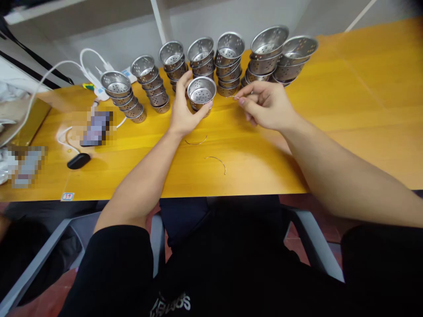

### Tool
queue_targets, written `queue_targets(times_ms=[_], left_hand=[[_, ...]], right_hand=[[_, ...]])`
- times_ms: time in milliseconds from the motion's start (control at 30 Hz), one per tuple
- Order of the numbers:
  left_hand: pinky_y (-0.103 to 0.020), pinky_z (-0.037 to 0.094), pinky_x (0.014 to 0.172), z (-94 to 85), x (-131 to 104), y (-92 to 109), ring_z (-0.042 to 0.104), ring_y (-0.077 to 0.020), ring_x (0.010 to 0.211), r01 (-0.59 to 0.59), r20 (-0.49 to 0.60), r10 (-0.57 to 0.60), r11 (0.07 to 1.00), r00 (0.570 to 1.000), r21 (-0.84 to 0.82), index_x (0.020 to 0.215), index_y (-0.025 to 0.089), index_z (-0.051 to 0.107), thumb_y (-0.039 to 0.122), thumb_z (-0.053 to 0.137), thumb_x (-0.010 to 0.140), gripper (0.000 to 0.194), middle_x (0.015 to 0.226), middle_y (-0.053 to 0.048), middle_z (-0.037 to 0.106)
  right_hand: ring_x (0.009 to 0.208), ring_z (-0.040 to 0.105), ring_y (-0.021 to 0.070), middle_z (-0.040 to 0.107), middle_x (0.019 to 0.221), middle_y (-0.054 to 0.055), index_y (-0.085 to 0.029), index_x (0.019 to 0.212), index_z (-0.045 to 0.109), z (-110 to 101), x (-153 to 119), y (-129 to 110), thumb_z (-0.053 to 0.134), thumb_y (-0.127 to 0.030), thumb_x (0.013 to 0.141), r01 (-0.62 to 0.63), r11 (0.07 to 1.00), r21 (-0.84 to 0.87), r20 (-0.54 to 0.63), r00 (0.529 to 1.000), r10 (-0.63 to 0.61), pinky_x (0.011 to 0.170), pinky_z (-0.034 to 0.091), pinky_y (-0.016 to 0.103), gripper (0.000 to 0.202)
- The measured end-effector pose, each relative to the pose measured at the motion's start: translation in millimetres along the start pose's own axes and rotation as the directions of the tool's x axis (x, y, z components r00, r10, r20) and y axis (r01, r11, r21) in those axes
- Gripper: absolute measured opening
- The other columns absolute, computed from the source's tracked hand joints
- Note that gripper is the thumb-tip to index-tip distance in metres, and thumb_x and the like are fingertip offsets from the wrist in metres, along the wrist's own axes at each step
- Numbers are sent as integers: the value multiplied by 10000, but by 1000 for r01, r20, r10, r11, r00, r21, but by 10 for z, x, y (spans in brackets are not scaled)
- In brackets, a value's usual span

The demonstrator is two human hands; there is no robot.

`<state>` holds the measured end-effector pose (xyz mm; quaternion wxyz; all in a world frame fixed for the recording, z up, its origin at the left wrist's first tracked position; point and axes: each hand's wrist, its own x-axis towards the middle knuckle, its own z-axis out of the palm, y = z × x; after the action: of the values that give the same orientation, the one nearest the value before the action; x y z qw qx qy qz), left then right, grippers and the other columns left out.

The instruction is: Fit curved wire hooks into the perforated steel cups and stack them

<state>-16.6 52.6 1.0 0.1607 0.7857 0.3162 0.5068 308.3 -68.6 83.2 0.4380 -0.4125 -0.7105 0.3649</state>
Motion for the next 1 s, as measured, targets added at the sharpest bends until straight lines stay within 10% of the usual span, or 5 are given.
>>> queue_targets(times_ms=[267, 433, 667, 1000], left_hand=[[-691, 597, 1491, -58, 49, -7, 701, -430, 1649, -23, -93, 26, 999, 995, 33, 1605, 410, 694, 939, 1128, 791, 1063, 1608, -125, 713], [-670, 600, 1473, 25, 30, -5, 734, -406, 1643, -79, -92, 75, 996, 993, -47, 1667, 428, 574, 981, 1016, 903, 1042, 1653, -104, 693], [-644, 569, 1513, 254, -5, -90, 687, -412, 1722, -182, -117, 168, 976, 979, -119, 1923, 520, 264, 1014, 848, 1012, 1190, 1829, -109, 561], [-651, 615, 1450, 211, -62, 11, 745, -392, 1593, -172, -52, 170, 984, 984, -40, 1796, 422, 477, 964, 862, 1042, 1005, 1663, -107, 647]], right_hand=[[443, 572, 173, 747, 714, 17, -297, 1090, 793, 6, 61, 201, 951, -1014, 1075, 124, 992, 17, -54, 991, -123, 378, 450, 355, 735], [717, 711, 241, 772, 911, 74, -296, 1082, 879, 1, 88, 293, 928, -962, 1123, 265, 955, -134, -110, 954, -280, 632, 673, 452, 669], [689, 605, 212, 716, 855, 56, -294, 1058, 883, -43, 116, 304, 952, -913, 1131, 262, 957, -122, -119, 954, -276, 621, 619, 445, 627], [591, 564, 171, 711, 825, 34, -291, 1150, 899, 20, 100, 259, 897, -1072, 1070, 237, 971, -37, -131, 962, -240, 502, 541, 389, 785]])
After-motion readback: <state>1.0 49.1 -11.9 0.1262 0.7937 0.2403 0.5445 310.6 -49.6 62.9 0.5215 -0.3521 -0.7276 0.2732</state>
